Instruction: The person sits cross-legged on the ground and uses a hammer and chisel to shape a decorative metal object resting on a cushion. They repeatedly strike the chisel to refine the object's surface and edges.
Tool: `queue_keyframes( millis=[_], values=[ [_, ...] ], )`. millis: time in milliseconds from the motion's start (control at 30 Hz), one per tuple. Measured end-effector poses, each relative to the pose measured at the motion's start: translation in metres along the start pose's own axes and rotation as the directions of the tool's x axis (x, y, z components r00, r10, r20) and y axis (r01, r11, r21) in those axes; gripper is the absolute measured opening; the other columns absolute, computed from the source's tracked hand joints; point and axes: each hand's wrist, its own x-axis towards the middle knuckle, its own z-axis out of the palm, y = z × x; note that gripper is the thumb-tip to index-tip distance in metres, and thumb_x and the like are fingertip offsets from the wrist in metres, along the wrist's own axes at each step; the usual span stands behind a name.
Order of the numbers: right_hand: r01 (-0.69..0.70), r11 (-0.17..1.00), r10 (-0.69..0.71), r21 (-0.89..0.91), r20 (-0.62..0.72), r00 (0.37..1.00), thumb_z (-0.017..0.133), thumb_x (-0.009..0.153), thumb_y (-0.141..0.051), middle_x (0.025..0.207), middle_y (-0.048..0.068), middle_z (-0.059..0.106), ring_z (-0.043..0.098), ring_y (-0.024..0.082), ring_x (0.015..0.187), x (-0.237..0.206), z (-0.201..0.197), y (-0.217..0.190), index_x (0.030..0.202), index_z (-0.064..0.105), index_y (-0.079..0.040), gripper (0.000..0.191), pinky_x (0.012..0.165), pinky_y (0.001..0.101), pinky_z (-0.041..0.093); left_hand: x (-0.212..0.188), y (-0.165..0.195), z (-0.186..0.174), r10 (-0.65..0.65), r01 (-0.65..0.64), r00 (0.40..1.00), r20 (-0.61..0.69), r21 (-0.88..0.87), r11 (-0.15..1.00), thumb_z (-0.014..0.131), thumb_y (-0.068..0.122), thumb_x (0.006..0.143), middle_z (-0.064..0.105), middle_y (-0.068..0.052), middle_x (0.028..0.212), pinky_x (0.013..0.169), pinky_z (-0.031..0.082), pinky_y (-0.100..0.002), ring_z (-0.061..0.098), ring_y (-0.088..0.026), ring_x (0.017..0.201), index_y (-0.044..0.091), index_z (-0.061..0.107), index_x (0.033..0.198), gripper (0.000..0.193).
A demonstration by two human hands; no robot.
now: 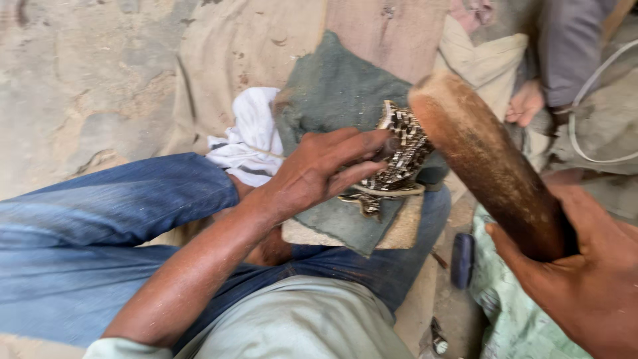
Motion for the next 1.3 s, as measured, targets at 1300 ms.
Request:
queue_keyframes(
  millis=[1300],
  values=[
    [-0.328,0.904,0.355,-0.274,0.055,0.933,0.088,0.079,-0.024,0.075,0.012,0.070,0.072,0.024,0.063,-0.036,0.007,0.002,0.107,0.071,-0.012,0.035,0.064,0.0381,0.056,0.014,-0.007,-0.027,0.141,-0.128,0.976,0.168,-0.084,0.988,0.069,0.025,0.103,0.069,-0.012,0.105,0.073,0.059,-0.041,0.073,-0.031,0.088,0.007,0.058,0.137,0.040]
  ],
)
